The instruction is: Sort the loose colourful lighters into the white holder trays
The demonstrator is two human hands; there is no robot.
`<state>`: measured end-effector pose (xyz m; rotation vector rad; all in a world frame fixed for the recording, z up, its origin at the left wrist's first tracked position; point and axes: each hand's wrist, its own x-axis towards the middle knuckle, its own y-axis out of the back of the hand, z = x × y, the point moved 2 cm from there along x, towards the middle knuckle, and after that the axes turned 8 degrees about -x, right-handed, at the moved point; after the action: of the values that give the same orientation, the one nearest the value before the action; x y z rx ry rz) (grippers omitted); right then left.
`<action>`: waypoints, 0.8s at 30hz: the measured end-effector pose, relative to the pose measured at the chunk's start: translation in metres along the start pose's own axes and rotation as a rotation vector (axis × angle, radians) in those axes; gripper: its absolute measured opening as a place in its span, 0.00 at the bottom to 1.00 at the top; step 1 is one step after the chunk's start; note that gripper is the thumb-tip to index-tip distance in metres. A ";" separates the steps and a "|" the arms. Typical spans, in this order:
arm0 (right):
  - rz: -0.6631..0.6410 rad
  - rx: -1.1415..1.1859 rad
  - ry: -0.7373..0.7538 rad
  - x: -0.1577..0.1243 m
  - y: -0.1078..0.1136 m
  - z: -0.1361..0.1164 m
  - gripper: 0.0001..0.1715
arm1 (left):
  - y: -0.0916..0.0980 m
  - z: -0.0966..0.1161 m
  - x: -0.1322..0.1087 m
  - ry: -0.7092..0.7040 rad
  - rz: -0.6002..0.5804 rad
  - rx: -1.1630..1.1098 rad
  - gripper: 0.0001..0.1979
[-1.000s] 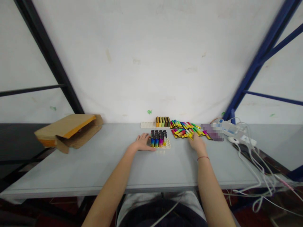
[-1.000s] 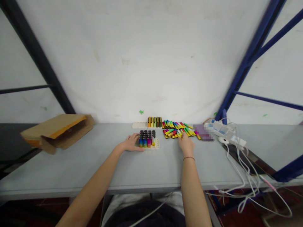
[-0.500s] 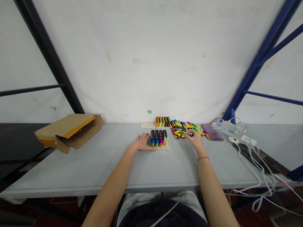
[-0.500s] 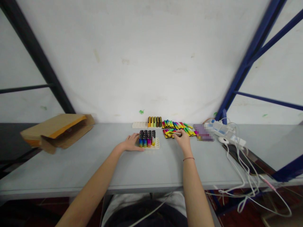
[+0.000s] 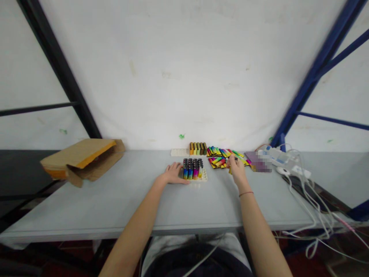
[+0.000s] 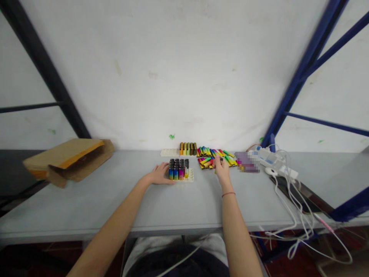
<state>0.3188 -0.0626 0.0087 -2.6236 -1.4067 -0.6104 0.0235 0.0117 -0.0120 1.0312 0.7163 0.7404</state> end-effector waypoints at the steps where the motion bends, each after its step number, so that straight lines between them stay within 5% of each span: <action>1: -0.037 0.081 -0.016 -0.001 -0.003 0.000 0.29 | 0.000 0.000 0.000 -0.001 -0.001 -0.002 0.55; 6: -0.149 0.171 -0.142 -0.005 -0.010 0.003 0.26 | 0.001 0.001 -0.002 0.004 -0.005 -0.016 0.55; 15: -0.217 0.141 -0.006 -0.004 -0.017 0.005 0.30 | 0.004 0.005 -0.004 0.005 0.005 0.005 0.53; 24: -0.279 0.130 -0.486 -0.002 -0.023 0.014 0.35 | 0.003 0.004 -0.003 0.001 -0.002 -0.011 0.54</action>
<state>0.3035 -0.0469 -0.0073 -2.5945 -1.8856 0.1176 0.0242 0.0084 -0.0076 1.0197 0.7131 0.7424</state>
